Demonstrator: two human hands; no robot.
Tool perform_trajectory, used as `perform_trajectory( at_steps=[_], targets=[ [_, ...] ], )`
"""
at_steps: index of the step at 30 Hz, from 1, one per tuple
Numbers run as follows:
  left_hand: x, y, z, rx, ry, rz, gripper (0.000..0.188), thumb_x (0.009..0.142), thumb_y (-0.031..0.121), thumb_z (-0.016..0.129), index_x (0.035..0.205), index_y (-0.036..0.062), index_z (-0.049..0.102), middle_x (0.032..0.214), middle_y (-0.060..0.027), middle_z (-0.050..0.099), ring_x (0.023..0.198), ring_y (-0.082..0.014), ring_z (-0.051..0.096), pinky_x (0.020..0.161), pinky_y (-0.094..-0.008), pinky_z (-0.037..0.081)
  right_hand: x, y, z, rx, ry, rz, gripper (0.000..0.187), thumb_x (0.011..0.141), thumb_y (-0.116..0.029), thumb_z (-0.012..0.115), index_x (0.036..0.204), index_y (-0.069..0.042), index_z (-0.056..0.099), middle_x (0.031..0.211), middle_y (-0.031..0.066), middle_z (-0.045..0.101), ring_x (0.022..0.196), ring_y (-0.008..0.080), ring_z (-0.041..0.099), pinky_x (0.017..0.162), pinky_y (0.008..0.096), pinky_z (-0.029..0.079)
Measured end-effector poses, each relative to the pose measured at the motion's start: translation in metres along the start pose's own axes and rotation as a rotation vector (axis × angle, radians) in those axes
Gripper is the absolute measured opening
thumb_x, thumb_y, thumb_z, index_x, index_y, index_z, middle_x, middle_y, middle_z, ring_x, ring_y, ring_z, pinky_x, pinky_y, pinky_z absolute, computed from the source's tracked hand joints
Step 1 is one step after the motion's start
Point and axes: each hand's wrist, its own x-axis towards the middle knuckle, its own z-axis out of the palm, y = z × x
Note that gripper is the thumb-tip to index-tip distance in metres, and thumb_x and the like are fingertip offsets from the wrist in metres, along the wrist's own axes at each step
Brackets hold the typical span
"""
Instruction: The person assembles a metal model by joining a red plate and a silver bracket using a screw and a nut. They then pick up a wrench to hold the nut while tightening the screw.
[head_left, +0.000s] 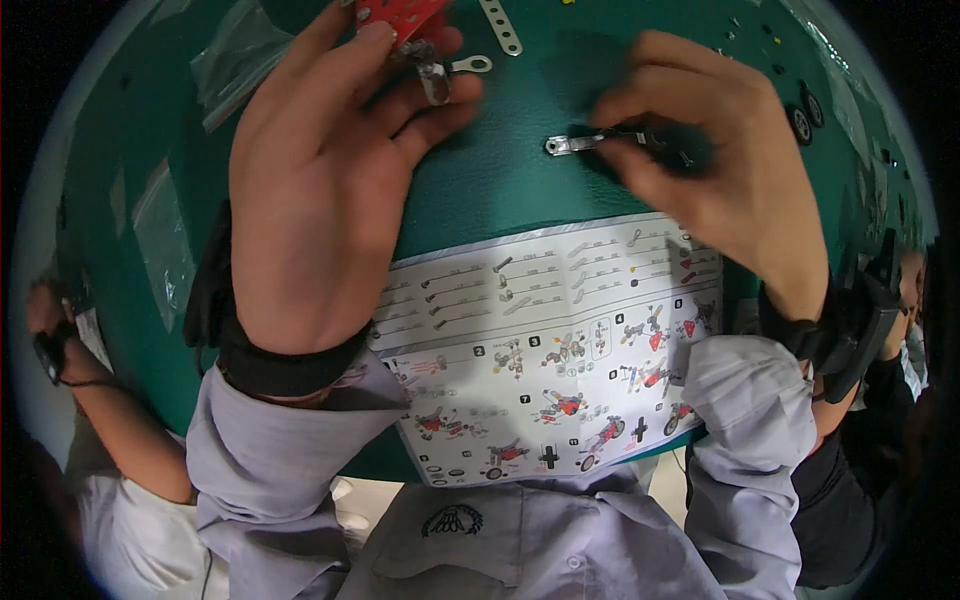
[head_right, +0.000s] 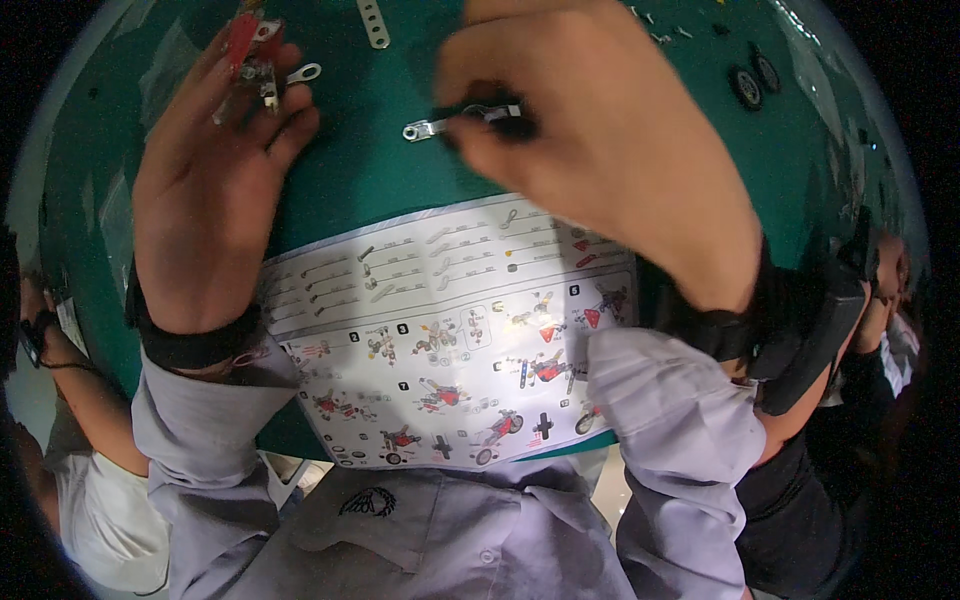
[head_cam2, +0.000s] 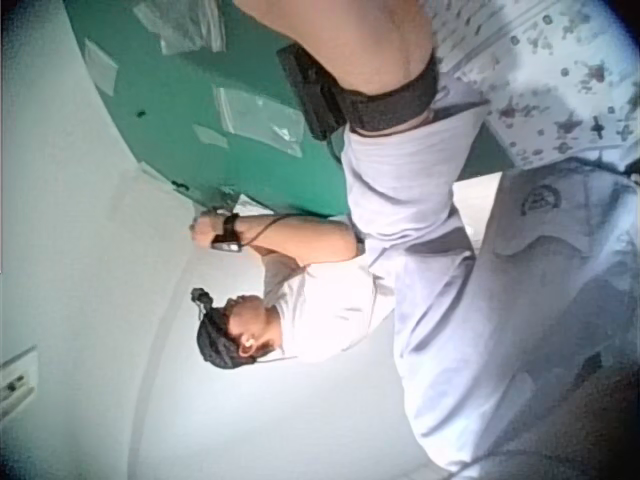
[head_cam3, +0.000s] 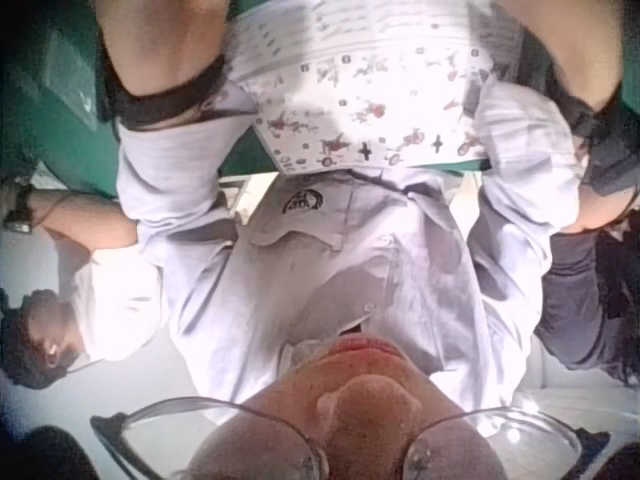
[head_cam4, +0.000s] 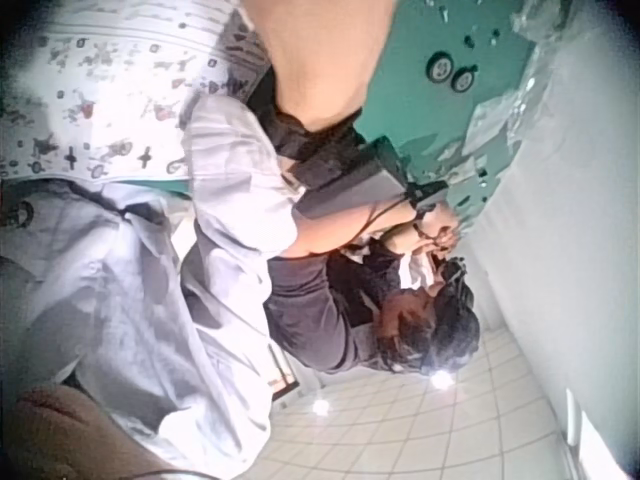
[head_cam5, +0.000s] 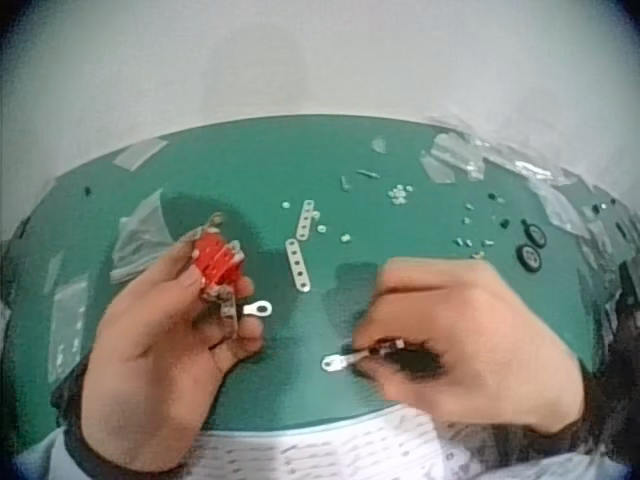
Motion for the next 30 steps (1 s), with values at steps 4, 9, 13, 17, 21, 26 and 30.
perform_trajectory(
  at_steps=[4, 9, 13, 17, 21, 26, 30],
  targets=[
    [-0.006, 0.013, 0.019, -0.044, -0.148, 0.114, 0.036, 0.095, 0.022, 0.045, 0.124, 0.0029, 0.048, 0.114, -0.0108, 0.057, 0.099, -0.0215, 0.056, 0.09, -0.0339, 0.043, 0.018, -0.011, 0.007, 0.015, 0.024, -0.187, 0.023, 0.061, 0.005, 0.067, 0.083, 0.001, 0.062, 0.079, 0.0087, 0.051, 0.07, 0.0237, 0.056, 0.061, 0.0308, 0.044],
    [0.004, 0.035, 0.019, -0.015, -0.098, 0.121, 0.036, 0.094, 0.023, 0.045, 0.124, 0.0025, 0.049, 0.114, -0.0113, 0.057, 0.099, -0.0215, 0.056, 0.09, -0.0337, 0.043, 0.041, -0.013, -0.004, 0.033, 0.018, -0.26, 0.028, 0.06, 0.006, 0.067, 0.087, -0.002, 0.064, 0.081, 0.0082, 0.051, 0.072, 0.0234, 0.056, 0.061, 0.0328, 0.043],
    [0.002, 0.034, 0.016, 0.04, -0.078, 0.135, 0.036, 0.094, 0.023, 0.047, 0.124, 0.0024, 0.049, 0.113, -0.0115, 0.057, 0.099, -0.0214, 0.056, 0.09, -0.0335, 0.043, 0.039, -0.015, -0.009, 0.031, -0.015, -0.186, 0.028, 0.061, 0.006, 0.067, 0.088, 0.0, 0.063, 0.083, 0.0096, 0.053, 0.075, 0.0231, 0.058, 0.063, 0.031, 0.045],
    [0.002, 0.034, 0.017, 0.016, -0.082, 0.127, 0.036, 0.094, 0.022, 0.047, 0.124, 0.0024, 0.049, 0.113, -0.0119, 0.057, 0.099, -0.0214, 0.056, 0.09, -0.0333, 0.043, 0.031, -0.005, -0.034, -0.124, -0.036, -0.079, 0.026, 0.063, 0.006, 0.065, 0.089, 0.004, 0.062, 0.085, 0.0098, 0.054, 0.076, 0.0224, 0.06, 0.069, 0.0295, 0.049],
    [0.003, 0.033, 0.021, 0.006, -0.046, 0.122, 0.036, 0.094, 0.022, 0.048, 0.123, 0.0022, 0.049, 0.113, -0.0123, 0.057, 0.098, -0.0216, 0.056, 0.089, -0.0333, 0.043, 0.028, -0.004, -0.036, -0.082, -0.109, 0.059, 0.023, 0.064, 0.006, 0.063, 0.087, 0.004, 0.06, 0.083, 0.0109, 0.054, 0.077, 0.0239, 0.061, 0.07, 0.0306, 0.05],
    [0.002, 0.032, 0.02, 0.007, -0.036, 0.128, 0.035, 0.093, 0.021, 0.048, 0.122, 0.0019, 0.05, 0.113, -0.0123, 0.057, 0.096, -0.0212, 0.056, 0.089, -0.0333, 0.043, 0.037, -0.007, -0.03, -0.131, -0.152, -0.037, 0.016, 0.065, 0.006, 0.062, 0.08, 0.004, 0.057, 0.08, 0.0127, 0.054, 0.074, 0.0281, 0.061, 0.066, 0.034, 0.05],
    [0.004, 0.041, 0.021, 0.002, -0.193, 0.096, 0.035, 0.093, 0.022, 0.048, 0.122, 0.0021, 0.05, 0.112, -0.0119, 0.057, 0.096, -0.0201, 0.056, 0.088, -0.0331, 0.044, 0.043, -0.012, -0.032, -0.25, -0.202, -0.093, 0.013, 0.064, 0.005, 0.062, 0.075, 0.004, 0.057, 0.078, 0.0131, 0.055, 0.073, 0.0295, 0.061, 0.064, 0.0351, 0.049]
  ],
)
